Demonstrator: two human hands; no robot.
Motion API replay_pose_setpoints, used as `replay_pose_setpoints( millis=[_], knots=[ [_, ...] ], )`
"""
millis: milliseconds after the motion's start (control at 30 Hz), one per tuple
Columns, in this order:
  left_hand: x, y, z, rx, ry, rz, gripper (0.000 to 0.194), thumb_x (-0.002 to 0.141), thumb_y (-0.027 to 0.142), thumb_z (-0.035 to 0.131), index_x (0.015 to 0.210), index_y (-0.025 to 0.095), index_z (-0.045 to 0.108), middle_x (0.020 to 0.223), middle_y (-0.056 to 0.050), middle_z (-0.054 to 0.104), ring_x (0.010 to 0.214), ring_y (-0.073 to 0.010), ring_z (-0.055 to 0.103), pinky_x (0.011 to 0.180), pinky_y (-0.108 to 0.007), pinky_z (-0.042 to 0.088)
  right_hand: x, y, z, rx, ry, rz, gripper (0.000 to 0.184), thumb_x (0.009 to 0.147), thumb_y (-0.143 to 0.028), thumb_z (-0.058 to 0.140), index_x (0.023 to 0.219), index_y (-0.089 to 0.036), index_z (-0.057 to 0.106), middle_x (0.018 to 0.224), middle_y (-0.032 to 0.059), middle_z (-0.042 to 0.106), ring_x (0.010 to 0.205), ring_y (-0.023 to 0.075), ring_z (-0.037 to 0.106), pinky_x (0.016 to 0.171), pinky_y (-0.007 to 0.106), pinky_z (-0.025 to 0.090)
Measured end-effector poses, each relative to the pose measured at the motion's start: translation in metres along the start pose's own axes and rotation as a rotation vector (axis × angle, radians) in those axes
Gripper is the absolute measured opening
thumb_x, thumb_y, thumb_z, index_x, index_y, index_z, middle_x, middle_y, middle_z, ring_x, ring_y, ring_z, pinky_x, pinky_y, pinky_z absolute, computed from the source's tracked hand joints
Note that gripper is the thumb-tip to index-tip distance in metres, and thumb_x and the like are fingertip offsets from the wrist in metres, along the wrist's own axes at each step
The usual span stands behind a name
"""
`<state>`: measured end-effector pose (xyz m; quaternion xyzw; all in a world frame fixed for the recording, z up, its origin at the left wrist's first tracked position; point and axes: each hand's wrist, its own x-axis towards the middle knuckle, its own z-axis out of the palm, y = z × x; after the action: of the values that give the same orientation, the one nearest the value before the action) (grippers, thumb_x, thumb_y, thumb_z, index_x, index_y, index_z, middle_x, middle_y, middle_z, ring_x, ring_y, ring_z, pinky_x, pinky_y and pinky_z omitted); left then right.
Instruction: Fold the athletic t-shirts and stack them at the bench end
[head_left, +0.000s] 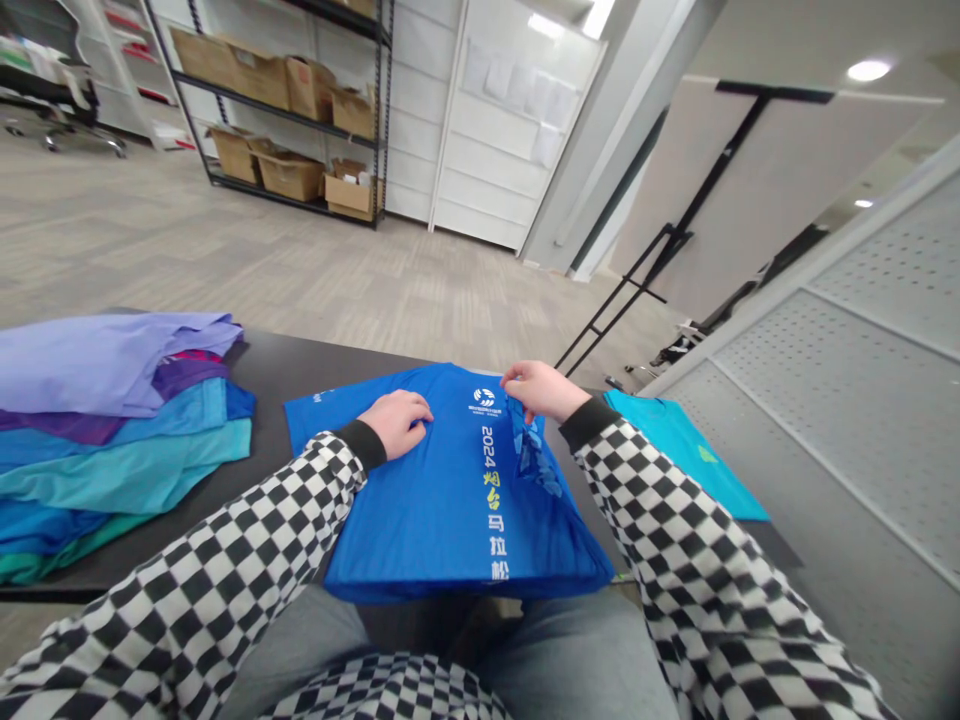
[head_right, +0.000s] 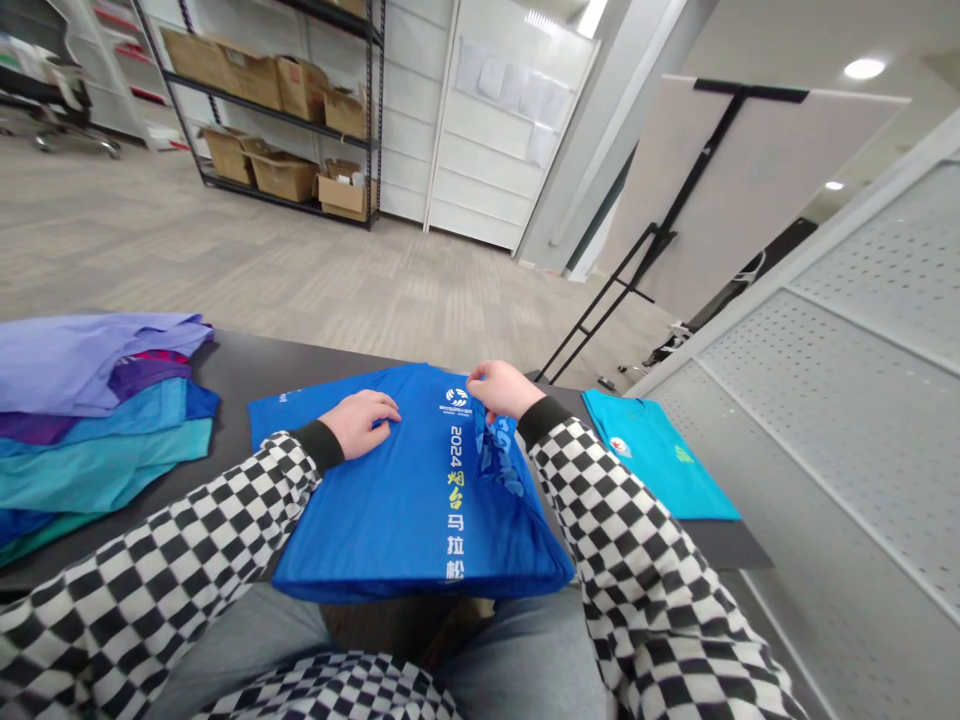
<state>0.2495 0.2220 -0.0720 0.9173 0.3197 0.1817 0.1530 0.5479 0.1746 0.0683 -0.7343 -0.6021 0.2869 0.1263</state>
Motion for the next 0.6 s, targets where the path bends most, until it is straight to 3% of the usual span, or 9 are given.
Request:
replay_pose_setpoints(
  millis=[167, 367, 500, 600],
  knots=[
    [0.000, 0.001, -0.002, -0.002, 0.000, -0.005, 0.034, 0.096, 0.024, 0.059, 0.115, 0.025, 0.087, 0.131, -0.006, 0.081, 0.125, -0.0309, 0.072, 0.118, -0.049, 0.053, 0.012, -0.031, 0.030, -0.102, -0.018, -0.096, 0.011, 0.096, -0.027, 0.071, 0.103, -0.019, 0.075, 0.061, -0.0007, 0.069, 0.045, 0.0175, 0.067, 0.047, 0.025, 0.050],
    [0.001, 0.005, -0.004, 0.007, 0.013, 0.007, 0.033, 0.093, 0.022, 0.060, 0.113, 0.025, 0.087, 0.130, -0.006, 0.081, 0.123, -0.0316, 0.073, 0.115, -0.049, 0.055, 0.023, -0.048, 0.076, 0.027, -0.088, -0.107, 0.009, 0.101, -0.027, 0.073, 0.105, -0.019, 0.073, 0.067, 0.0030, 0.071, 0.050, 0.0224, 0.070, 0.047, 0.029, 0.053],
    [-0.001, 0.006, -0.006, 0.010, 0.044, -0.016, 0.029, 0.093, 0.020, 0.061, 0.107, 0.024, 0.086, 0.128, -0.006, 0.082, 0.121, -0.0299, 0.074, 0.114, -0.046, 0.055, 0.028, -0.030, 0.092, 0.193, -0.215, -0.126, 0.023, 0.108, -0.034, 0.070, 0.125, -0.019, 0.071, 0.097, 0.0083, 0.083, 0.072, 0.0216, 0.081, 0.059, 0.029, 0.065],
    [-0.002, 0.012, -0.009, 0.011, 0.087, -0.042, 0.026, 0.095, 0.018, 0.059, 0.103, 0.022, 0.083, 0.121, -0.007, 0.083, 0.115, -0.0282, 0.074, 0.112, -0.045, 0.054, 0.039, 0.003, 0.075, 0.317, -0.159, -0.170, 0.028, 0.112, -0.031, 0.061, 0.137, -0.019, 0.066, 0.117, 0.0121, 0.083, 0.087, 0.0198, 0.083, 0.066, 0.027, 0.066]
  ],
)
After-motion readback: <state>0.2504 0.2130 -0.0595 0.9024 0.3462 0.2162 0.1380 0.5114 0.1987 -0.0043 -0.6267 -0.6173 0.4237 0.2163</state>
